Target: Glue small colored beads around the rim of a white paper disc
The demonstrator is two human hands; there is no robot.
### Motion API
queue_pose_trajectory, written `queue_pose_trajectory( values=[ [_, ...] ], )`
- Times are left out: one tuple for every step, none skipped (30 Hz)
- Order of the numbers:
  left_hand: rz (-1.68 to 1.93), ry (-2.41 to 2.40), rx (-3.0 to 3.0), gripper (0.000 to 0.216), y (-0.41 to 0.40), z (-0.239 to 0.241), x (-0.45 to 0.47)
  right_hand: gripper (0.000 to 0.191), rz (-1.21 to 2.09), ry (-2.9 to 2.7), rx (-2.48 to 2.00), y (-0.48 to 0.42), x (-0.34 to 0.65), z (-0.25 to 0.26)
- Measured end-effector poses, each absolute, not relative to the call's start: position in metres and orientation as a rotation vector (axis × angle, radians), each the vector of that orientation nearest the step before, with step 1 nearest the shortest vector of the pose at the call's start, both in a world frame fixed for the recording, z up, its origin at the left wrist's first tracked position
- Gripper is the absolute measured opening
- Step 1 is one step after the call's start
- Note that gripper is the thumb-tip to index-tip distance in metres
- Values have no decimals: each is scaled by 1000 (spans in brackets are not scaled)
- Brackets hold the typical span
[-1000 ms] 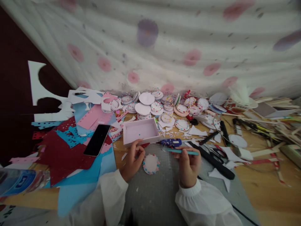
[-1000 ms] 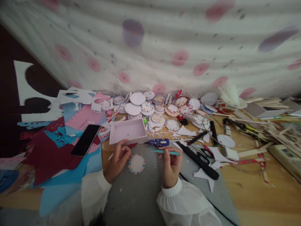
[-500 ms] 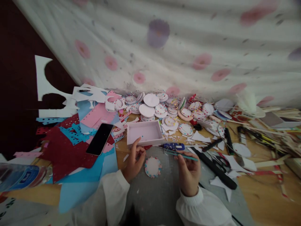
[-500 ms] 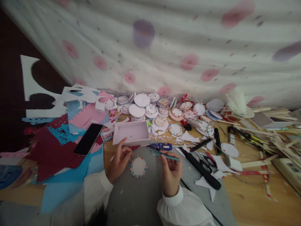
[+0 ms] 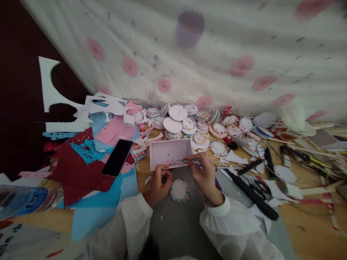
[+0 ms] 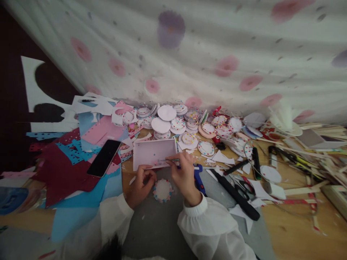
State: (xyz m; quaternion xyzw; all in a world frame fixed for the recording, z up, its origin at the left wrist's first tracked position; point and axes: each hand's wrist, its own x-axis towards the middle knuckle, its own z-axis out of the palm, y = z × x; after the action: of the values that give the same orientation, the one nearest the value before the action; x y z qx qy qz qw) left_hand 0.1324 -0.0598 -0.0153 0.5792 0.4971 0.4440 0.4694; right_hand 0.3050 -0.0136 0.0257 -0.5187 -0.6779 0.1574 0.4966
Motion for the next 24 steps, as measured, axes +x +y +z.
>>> queue_pose_trajectory(
  values=[
    [1090, 1225, 1420, 23, -60, -15, 132, 3, 353, -1694, -1274, -10, 302, 25],
    [1088, 1227, 1426, 23, -60, -15, 132, 4, 327, -1739, -1292, -7, 300, 24],
    [1088, 1227, 1435, 23, -60, -15, 132, 4, 303, -1776, -1309, -5, 297, 23],
    [1089, 1225, 1447, 23, -60, -16, 132, 5, 282, -1810, -1320, -3, 295, 21],
    [1094, 1222, 1458, 23, -60, -17, 132, 5, 269, -1841, -1323, -2, 294, 19],
    [1100, 1218, 1467, 23, -60, -18, 132, 5, 263, -1869, -1319, -1, 293, 17],
    [1107, 1217, 1473, 24, -60, -20, 132, 6, 260, -1894, -1314, 0, 291, 15],
    [1112, 1217, 1477, 24, -60, -21, 131, 6, 257, -1915, -1311, 0, 291, 13],
    [1115, 1216, 1480, 25, -60, -23, 131, 7, 250, -1930, -1312, 0, 290, 12],
    [1114, 1211, 1481, 25, -60, -24, 131, 8, 242, -1940, -1320, 0, 289, 11],
    [1114, 1206, 1481, 26, -60, -25, 131, 8, 232, -1946, -1330, 0, 288, 11],
    [1111, 1201, 1482, 26, -60, -25, 130, 9, 225, -1946, -1338, -1, 287, 11],
    [1112, 1196, 1481, 26, -60, -26, 130, 8, 226, -1941, -1341, -1, 287, 11],
    [1115, 1192, 1481, 27, -60, -25, 130, 8, 230, -1929, -1343, -2, 287, 12],
    [1120, 1193, 1480, 27, -60, -25, 130, 8, 234, -1904, -1345, -2, 287, 13],
    [1124, 1196, 1480, 27, -59, -24, 130, 8, 240, -1867, -1345, -3, 288, 14],
    [1125, 1197, 1480, 27, -59, -24, 130, 7, 249, -1814, -1341, -5, 289, 16],
    [1124, 1198, 1478, 27, -59, -23, 130, 6, 263, -1749, -1332, -7, 292, 17],
    [1122, 1197, 1472, 27, -58, -23, 130, 5, 285, -1674, -1318, -9, 294, 18],
    [1119, 1193, 1464, 26, -58, -23, 129, 4, 315, -1592, -1302, -12, 298, 19],
    [1121, 1188, 1454, 26, -57, -23, 129, 5, 354, -1511, -1283, -16, 302, 20],
    [1125, 1181, 1445, 27, -57, -23, 129, 6, 393, -1435, -1263, -20, 306, 21],
    [1133, 1178, 1436, 28, -56, -24, 129, 8, 424, -1369, -1241, -25, 310, 22],
    [1145, 1179, 1428, 31, -56, -25, 129, 10, 446, -1317, -1219, -30, 314, 22]
  ],
)
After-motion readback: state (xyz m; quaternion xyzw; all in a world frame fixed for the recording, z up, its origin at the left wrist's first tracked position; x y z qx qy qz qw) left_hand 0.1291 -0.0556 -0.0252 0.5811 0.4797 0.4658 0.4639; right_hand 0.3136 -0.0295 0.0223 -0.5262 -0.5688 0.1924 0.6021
